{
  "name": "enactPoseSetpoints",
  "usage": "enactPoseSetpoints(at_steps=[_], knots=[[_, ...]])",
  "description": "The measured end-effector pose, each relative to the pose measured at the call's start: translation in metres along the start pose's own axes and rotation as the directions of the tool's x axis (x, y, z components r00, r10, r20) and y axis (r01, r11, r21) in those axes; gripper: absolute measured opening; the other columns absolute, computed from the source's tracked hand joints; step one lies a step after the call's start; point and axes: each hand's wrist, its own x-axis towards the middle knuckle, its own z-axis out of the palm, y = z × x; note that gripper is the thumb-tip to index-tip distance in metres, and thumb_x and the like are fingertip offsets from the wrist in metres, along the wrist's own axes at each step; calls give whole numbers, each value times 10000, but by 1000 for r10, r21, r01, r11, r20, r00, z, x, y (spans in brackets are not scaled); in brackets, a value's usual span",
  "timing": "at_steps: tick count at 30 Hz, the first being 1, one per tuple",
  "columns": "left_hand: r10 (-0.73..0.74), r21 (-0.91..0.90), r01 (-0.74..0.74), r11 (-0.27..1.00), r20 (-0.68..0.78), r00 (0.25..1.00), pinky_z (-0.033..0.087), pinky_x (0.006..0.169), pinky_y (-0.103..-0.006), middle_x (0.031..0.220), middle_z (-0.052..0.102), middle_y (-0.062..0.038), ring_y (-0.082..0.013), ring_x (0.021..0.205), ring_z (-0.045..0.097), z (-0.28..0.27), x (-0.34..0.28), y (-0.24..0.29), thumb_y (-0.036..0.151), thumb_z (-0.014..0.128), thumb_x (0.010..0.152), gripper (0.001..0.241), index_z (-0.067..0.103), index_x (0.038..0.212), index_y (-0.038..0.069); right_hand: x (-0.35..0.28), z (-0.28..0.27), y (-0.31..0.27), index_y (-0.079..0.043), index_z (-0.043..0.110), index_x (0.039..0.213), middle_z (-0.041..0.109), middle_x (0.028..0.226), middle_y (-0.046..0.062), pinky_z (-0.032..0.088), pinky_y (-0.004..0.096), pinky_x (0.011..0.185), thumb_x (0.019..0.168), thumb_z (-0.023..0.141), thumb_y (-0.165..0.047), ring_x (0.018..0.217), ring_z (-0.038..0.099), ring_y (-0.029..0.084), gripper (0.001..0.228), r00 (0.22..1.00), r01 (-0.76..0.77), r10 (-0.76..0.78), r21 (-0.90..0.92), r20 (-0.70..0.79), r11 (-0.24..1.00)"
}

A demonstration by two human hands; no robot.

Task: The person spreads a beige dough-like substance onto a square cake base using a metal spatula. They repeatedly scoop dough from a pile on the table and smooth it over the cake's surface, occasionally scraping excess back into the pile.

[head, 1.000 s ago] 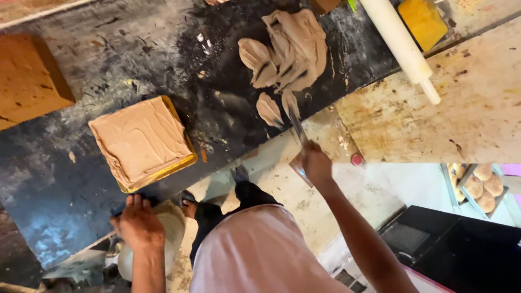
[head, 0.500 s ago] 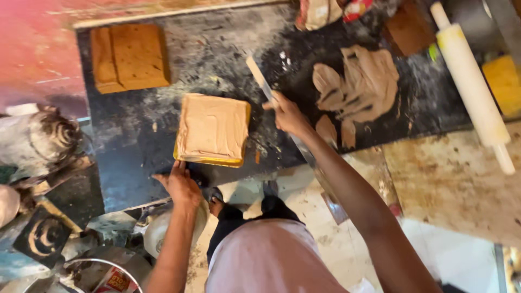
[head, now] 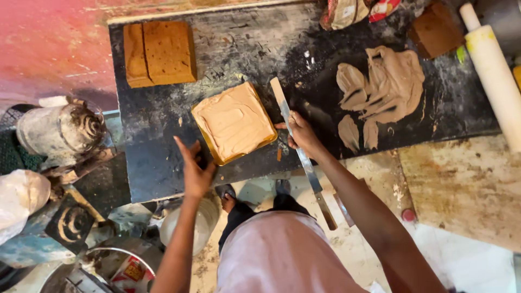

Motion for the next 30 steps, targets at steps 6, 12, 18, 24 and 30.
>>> enactPoseSetpoints(at_steps=[6, 12, 18, 24, 30], knots=[[136, 339, -91, 936, -112, 984, 389, 1022, -502, 1353, 639, -199, -400, 1177, 561, 15, -12, 34, 212, 974, 689, 1364, -26, 1590, -10, -21, 6, 6, -140, 447, 1415, 745, 1185, 120, 354, 241, 375, 1101, 362, -323, 420, 483, 64, 373, 998, 0, -1, -6, -59, 1000], [133, 193, -102, 976, -156, 979, 384, 1113, -446, 1311, 683, -176, -388, 1213, 552, 15, -3, 34, 95, 892, 760, 1293, -58, 1624, -53, -22, 13, 1, -130, 412, 1425, 742, 1200, 117, 377, 243, 382, 1096, 341, -308, 416, 481, 64, 381, 998, -25, 25, -4, -51, 1000], [162, 176, -133, 975, -161, 974, 434, 1087, -436, 1216, 712, -195, -384, 1158, 601, 14, 0, 20, -19, 862, 746, 1268, -40, 1637, -36, -27, 17, 2, -133, 369, 1448, 719, 1243, 101, 375, 248, 385, 1093, 316, -325, 417, 486, 71, 407, 996, -70, 71, 22, -48, 997], [175, 190, -141, 972, -177, 969, 474, 1017, -431, 1166, 729, -178, -336, 1043, 628, 20, 4, 16, -51, 811, 797, 1205, -51, 1639, -51, -34, 15, -3, -141, 354, 1479, 703, 1274, 115, 389, 253, 398, 1093, 298, -337, 435, 494, 75, 436, 998, -68, 69, 48, -11, 997], [218, 315, -163, 935, -148, 965, 456, 1010, -461, 1221, 638, -282, -428, 1068, 596, 17, 0, 14, 67, 912, 800, 1258, -32, 1624, -34, -40, 6, -24, -108, 363, 1507, 726, 1240, 206, 398, 256, 409, 1110, 324, -361, 438, 487, 89, 472, 999, 6, -3, 93, -32, 996]])
